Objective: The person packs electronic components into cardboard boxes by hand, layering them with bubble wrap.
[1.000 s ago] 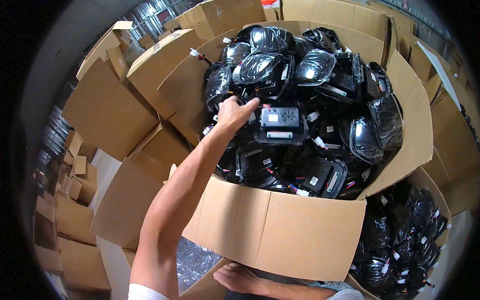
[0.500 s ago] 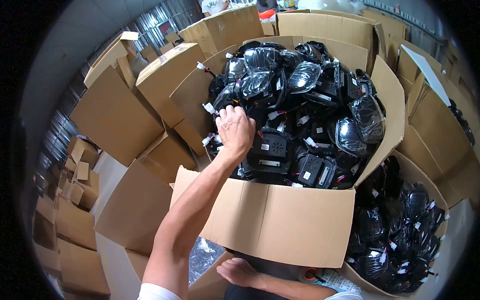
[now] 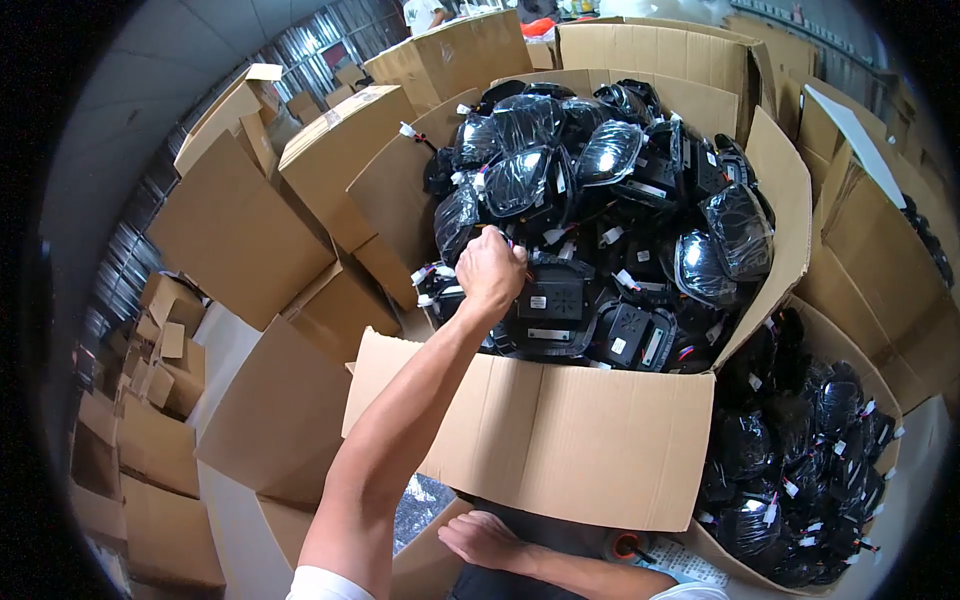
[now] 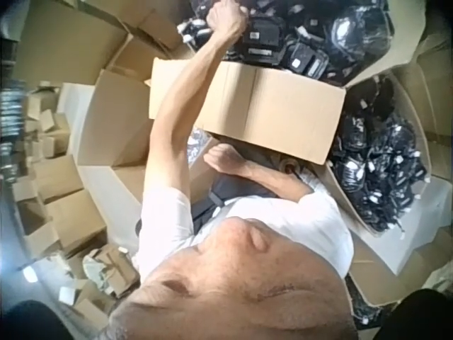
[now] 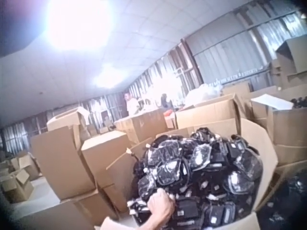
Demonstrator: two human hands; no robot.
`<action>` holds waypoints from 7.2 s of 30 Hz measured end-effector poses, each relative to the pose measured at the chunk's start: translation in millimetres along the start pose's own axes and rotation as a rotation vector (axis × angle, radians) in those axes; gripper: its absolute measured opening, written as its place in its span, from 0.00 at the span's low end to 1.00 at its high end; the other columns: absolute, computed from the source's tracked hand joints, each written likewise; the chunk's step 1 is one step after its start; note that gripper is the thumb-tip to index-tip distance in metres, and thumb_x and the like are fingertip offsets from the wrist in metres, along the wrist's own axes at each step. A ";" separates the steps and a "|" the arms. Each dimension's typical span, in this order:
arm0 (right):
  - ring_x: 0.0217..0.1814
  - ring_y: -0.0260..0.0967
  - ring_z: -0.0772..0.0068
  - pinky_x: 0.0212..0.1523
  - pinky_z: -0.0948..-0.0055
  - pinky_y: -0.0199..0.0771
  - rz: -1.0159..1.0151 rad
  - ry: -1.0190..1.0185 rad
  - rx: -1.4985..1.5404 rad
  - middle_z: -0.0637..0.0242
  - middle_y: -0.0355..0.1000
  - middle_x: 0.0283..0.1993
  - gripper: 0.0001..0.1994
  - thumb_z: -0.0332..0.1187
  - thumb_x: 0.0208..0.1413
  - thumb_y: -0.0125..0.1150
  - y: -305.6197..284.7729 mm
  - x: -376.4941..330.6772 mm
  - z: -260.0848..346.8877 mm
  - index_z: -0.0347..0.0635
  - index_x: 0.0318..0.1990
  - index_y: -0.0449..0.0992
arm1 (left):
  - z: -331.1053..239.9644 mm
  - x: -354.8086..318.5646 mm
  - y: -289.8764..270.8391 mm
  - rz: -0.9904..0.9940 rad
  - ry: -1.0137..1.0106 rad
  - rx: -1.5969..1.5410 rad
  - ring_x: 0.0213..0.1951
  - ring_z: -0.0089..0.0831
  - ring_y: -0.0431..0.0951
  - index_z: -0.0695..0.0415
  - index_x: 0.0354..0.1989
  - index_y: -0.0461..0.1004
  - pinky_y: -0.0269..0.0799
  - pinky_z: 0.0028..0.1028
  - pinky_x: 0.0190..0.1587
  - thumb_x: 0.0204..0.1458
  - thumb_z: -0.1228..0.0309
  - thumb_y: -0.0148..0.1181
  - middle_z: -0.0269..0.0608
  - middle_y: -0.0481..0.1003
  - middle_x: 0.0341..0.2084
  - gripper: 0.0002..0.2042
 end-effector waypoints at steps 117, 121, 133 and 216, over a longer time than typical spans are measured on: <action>0.39 0.73 0.72 0.41 0.60 0.84 0.556 1.100 0.859 0.69 0.69 0.43 0.31 0.27 0.50 0.62 434.4 181.5 -154.4 0.40 0.63 0.59 | 400.5 -534.6 -236.5 0.350 -1.061 -1.344 0.22 0.17 0.68 0.74 0.56 0.69 0.64 0.25 0.24 0.62 0.66 0.61 0.37 0.74 0.21 0.22; 0.32 0.71 0.72 0.34 0.67 0.81 0.456 1.076 0.808 0.64 0.70 0.39 0.31 0.27 0.51 0.65 454.0 171.1 -162.2 0.32 0.62 0.60 | 407.1 -535.0 -238.1 0.326 -1.079 -1.346 0.22 0.16 0.68 0.73 0.57 0.68 0.65 0.25 0.25 0.62 0.67 0.60 0.37 0.74 0.21 0.22; 0.43 0.79 0.58 0.47 0.60 0.79 0.885 0.783 0.194 0.49 0.79 0.41 0.32 0.52 0.60 0.64 420.8 193.7 -117.5 0.29 0.57 0.71 | 449.2 -504.0 -278.9 -0.273 -1.117 -1.565 0.18 0.15 0.63 0.63 0.48 0.74 0.58 0.16 0.21 0.64 0.66 0.58 0.31 0.68 0.22 0.12; 0.36 0.76 0.68 0.29 0.69 0.78 0.162 1.036 0.162 0.58 0.78 0.39 0.21 0.41 0.56 0.72 335.5 186.9 -308.8 0.30 0.47 0.78 | 467.4 -458.8 -271.0 -0.254 -0.965 -0.927 0.26 0.13 0.66 0.74 0.42 0.76 0.61 0.17 0.27 0.64 0.67 0.59 0.35 0.73 0.33 0.15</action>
Point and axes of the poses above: each hand's wrist, its own x-axis towards the middle knuckle, its own y-axis out of the palm, z = x × y, the point moved 6 cm from there along x, towards the middle knuckle
